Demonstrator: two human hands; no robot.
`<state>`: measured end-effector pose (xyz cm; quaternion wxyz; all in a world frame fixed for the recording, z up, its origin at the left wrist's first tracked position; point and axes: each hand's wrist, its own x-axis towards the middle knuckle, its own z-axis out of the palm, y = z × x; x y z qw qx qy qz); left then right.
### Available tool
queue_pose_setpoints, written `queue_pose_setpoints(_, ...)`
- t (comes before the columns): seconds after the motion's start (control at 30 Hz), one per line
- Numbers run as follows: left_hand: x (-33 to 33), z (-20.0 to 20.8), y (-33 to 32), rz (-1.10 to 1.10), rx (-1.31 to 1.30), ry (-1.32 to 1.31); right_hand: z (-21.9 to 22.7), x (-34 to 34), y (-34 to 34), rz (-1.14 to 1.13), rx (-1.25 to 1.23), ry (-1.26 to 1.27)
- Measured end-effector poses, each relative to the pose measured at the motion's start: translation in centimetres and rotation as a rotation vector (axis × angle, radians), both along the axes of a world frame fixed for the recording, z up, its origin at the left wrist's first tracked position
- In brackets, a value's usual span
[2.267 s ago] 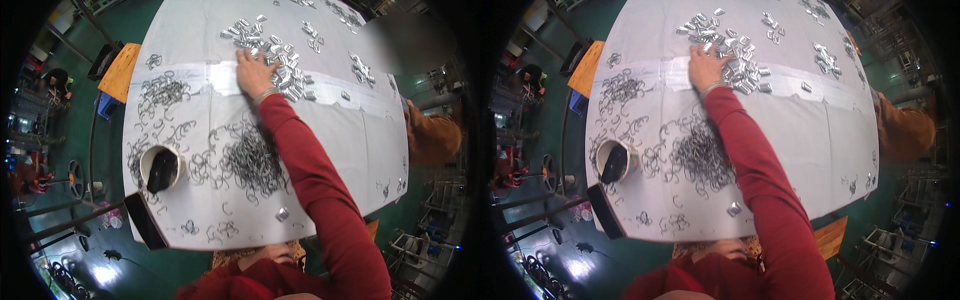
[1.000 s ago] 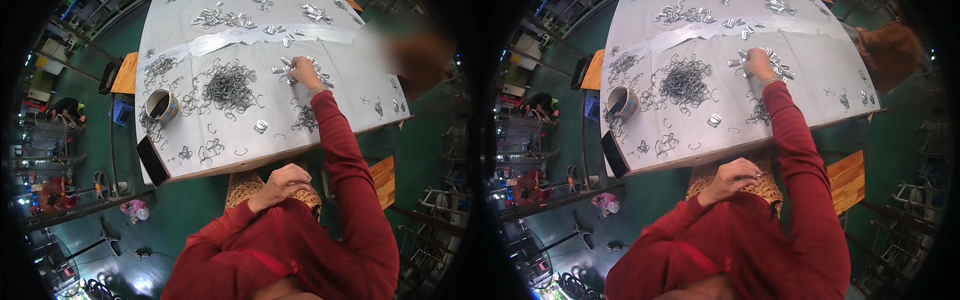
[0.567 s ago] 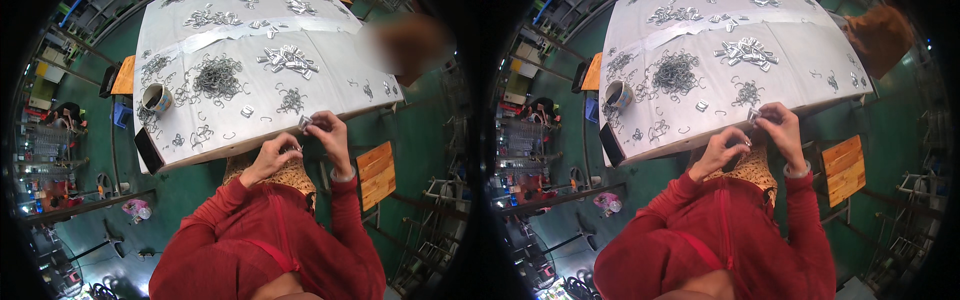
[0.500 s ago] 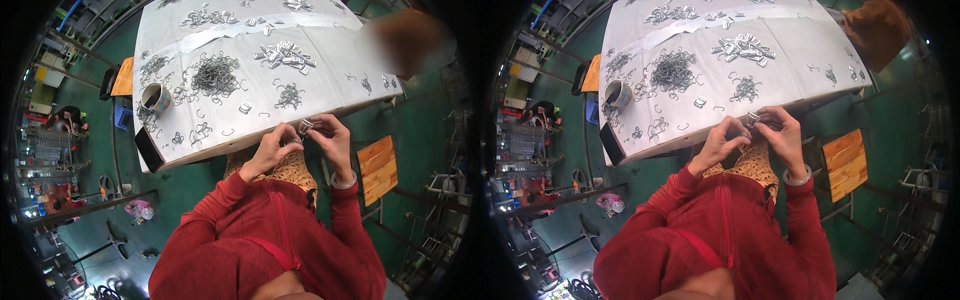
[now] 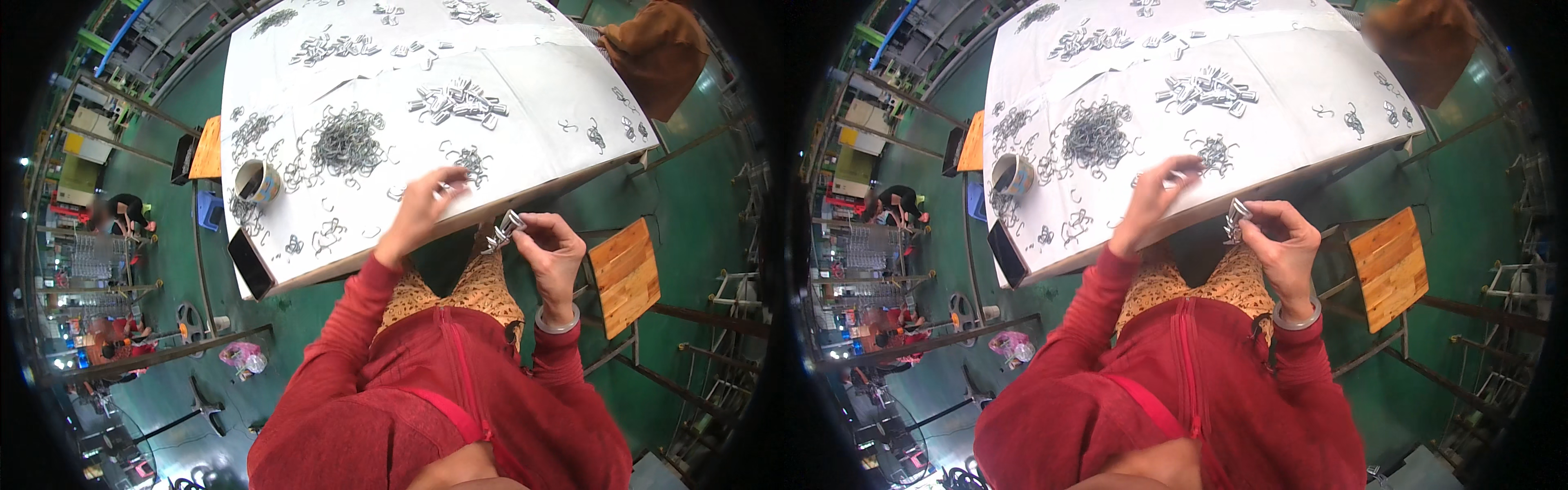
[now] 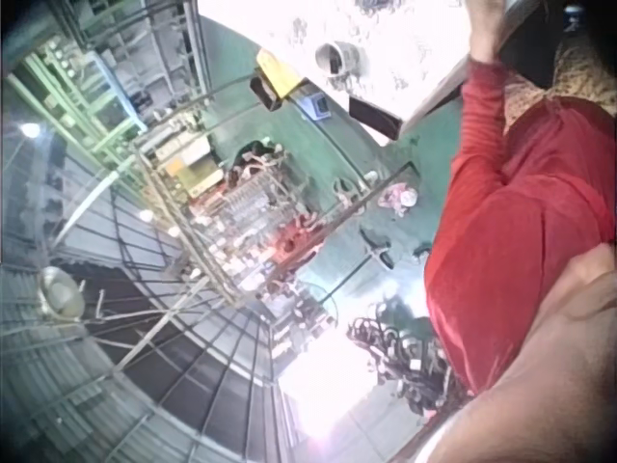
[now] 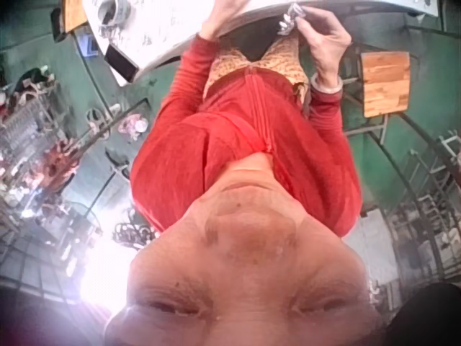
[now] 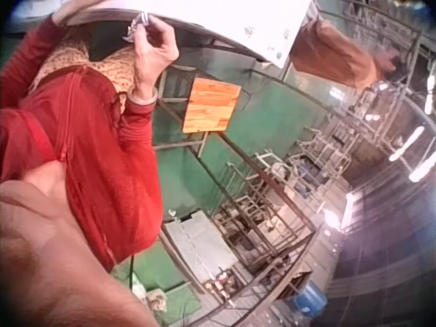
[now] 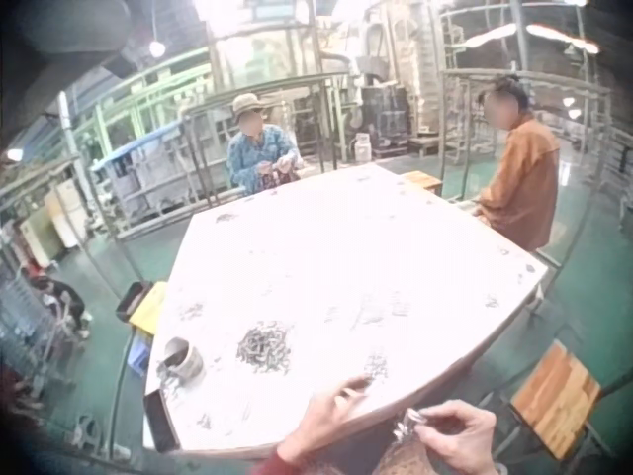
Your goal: The person assembles small metal parts by hand at a table. They pick up individual components, connect them to form a chain, and periodically hang the completed chain on a nearby rack.
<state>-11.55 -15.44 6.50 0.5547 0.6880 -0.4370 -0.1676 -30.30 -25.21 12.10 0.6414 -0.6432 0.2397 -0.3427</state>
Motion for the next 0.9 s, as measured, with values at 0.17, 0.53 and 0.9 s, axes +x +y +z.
queue_pose_setpoints(0.17, 13.0, -4.9, -6.2, 0.395, 0.313, -0.507, 0.1, 0.1, -1.3, 0.016, 0.039, 0.042)
queue_pose_setpoints(0.53, 10.8, -5.3, -6.9, 0.324, 0.231, -0.300, -1.7, -0.1, -3.1, -0.018, -0.018, 0.147)
queue_pose_setpoints(0.9, -5.4, 3.1, -0.3, -0.185, -0.079, 0.311, -3.0, 0.2, -1.5, 0.011, 0.129, -0.024)
